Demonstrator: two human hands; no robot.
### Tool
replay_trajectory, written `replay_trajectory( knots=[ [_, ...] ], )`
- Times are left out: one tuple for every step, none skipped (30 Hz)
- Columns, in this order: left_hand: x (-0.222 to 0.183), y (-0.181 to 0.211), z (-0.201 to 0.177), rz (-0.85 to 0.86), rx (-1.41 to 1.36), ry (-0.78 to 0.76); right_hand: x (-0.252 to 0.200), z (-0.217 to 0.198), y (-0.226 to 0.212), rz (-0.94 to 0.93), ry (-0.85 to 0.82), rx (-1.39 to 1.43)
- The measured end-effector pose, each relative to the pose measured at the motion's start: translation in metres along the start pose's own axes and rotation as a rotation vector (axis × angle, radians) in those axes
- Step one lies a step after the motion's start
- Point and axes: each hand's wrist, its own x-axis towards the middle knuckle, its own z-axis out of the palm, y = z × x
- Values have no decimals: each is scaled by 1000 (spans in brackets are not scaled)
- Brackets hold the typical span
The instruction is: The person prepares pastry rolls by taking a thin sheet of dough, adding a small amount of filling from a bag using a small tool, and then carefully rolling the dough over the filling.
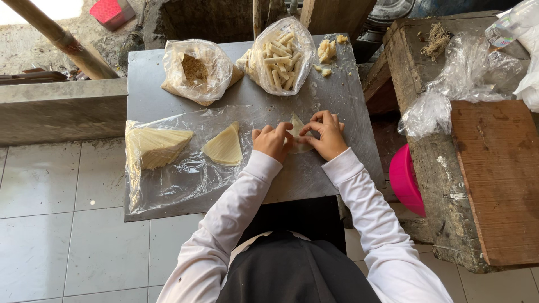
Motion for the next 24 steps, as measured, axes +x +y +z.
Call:
replay_trajectory(
  knots=[
    [-1,-1,0,44,27,-12,2,1,1,-23,15,-32],
    [-2,-2,1,49,48,-6,0,3,1,-42,25,-63],
    [-1,-3,2,55,69,-1,-1,5,1,-60,35,-93],
    [1,-4,4,63,89,8,-1,7,1,-41,43,-104],
    [3,-5,4,-11,43,-17,-1,9,0,-22,51,-115],
    [7,-6,3,-82,-2,-38,2,10,-1,-6,61,-126],
    [11,-7,3,-153,-47,-59,5,10,-1,13,71,-83],
    [11,-7,3,-148,-68,-18,6,10,-1,37,76,-39],
    [12,-7,5,-144,-89,23,6,9,-2,60,82,5],
    [12,-7,6,-138,-109,63,6,10,-2,54,77,-19],
    [9,-6,7,-83,-63,53,6,12,-4,49,71,-43],
    [5,-5,7,-28,-15,46,7,12,-5,41,66,-66],
    [3,-5,7,27,33,38,6,9,-4,17,47,-57],
    [3,-5,7,40,35,45,5,3,-2,-9,28,-48],
    [4,-6,6,54,37,51,4,0,-1,-34,8,-38],
    [0,-6,6,63,37,52,3,1,-1,-43,22,-48],
    [-2,-6,7,48,28,55,2,3,-2,-51,35,-57],
    [1,-5,7,38,19,62,3,3,-1,-62,52,-68],
    [2,-4,7,27,9,68,0,4,-2,-53,50,-87],
    [1,-2,5,4,-10,47,-2,4,-3,-50,49,-105],
    [-2,0,2,-19,-29,25,-4,5,-4,-48,49,-123],
    [-6,1,0,-46,-49,0,-7,5,-5,-10,26,-101],
    [-8,2,-2,-100,-64,-36,-11,4,-5,28,4,-78],
    [-10,3,-3,-153,-78,-73,-12,4,-5,68,-17,-55]
  ],
)
